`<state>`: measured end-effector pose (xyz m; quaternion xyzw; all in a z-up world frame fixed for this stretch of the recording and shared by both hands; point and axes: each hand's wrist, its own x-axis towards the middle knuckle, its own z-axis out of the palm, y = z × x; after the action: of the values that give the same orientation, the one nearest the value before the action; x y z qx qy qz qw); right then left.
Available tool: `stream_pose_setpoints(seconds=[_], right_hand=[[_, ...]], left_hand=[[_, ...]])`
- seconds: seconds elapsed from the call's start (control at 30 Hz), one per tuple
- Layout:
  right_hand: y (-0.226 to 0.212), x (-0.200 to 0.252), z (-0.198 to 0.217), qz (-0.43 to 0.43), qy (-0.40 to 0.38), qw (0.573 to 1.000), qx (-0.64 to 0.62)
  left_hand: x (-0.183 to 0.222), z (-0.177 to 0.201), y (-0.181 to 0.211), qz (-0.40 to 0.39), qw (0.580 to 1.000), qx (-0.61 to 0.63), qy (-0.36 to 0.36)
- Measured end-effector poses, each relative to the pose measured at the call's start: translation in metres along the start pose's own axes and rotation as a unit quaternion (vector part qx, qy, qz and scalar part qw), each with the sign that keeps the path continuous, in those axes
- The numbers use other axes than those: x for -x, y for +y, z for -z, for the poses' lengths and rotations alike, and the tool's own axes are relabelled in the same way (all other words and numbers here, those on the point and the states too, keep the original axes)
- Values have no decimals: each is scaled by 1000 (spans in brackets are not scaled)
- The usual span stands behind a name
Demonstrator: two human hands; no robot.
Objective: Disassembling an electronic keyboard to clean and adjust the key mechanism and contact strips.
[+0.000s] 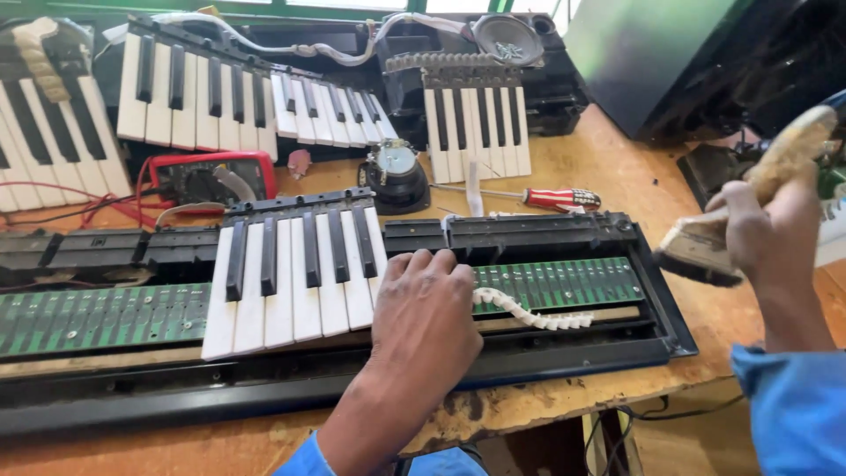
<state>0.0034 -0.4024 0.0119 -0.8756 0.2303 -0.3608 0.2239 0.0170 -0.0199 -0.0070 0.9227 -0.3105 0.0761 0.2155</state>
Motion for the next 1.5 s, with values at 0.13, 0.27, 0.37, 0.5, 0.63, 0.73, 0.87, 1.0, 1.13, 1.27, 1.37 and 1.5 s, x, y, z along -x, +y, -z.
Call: stream_pose_setpoints(seconds=[0.13, 0.27, 0.37, 0.5, 0.63, 0.73, 0.87, 1.0, 1.13, 1.27, 1.37, 1.5], right_hand=[[-13, -25, -14, -144, -149, 978, 41], [5, -37, -45, -111, -316, 915, 225], [14, -25, -52, -73, -302, 909, 279], [-3, 19, -23, 66, -164, 959, 220], [-56, 69, 15, 73, -324, 943, -16], [-43, 86, 16, 167, -356, 919, -15], [-30, 97, 14, 206, -310, 927, -34], [-49, 103, 12, 181, -288, 939, -48], [-63, 104, 11, 239, -326, 914, -42], [-50, 90, 5, 140, -417, 898, 22], [-61, 64, 12, 57, -459, 885, 55], [-68, 39, 14, 23, -480, 876, 29]], left_hand=[[1, 2, 3, -3, 1000, -23, 8], [3, 7, 9, -2, 1000, -21, 12], [3, 11, 14, -6, 1000, -17, 16], [-3, 15, 18, 8, 1000, 8, 11], [-13, 6, 21, 45, 998, -6, 32], [-16, -6, 19, 64, 995, -56, 45], [-12, -15, 15, 38, 992, -97, 75], [-12, -9, 12, -21, 993, -68, 94], [-11, -8, 7, -37, 997, -47, 57], [-12, -10, 5, -34, 998, -44, 40], [-17, -10, 12, -17, 999, 40, -2], [-21, -16, 14, -25, 999, 30, 27]])
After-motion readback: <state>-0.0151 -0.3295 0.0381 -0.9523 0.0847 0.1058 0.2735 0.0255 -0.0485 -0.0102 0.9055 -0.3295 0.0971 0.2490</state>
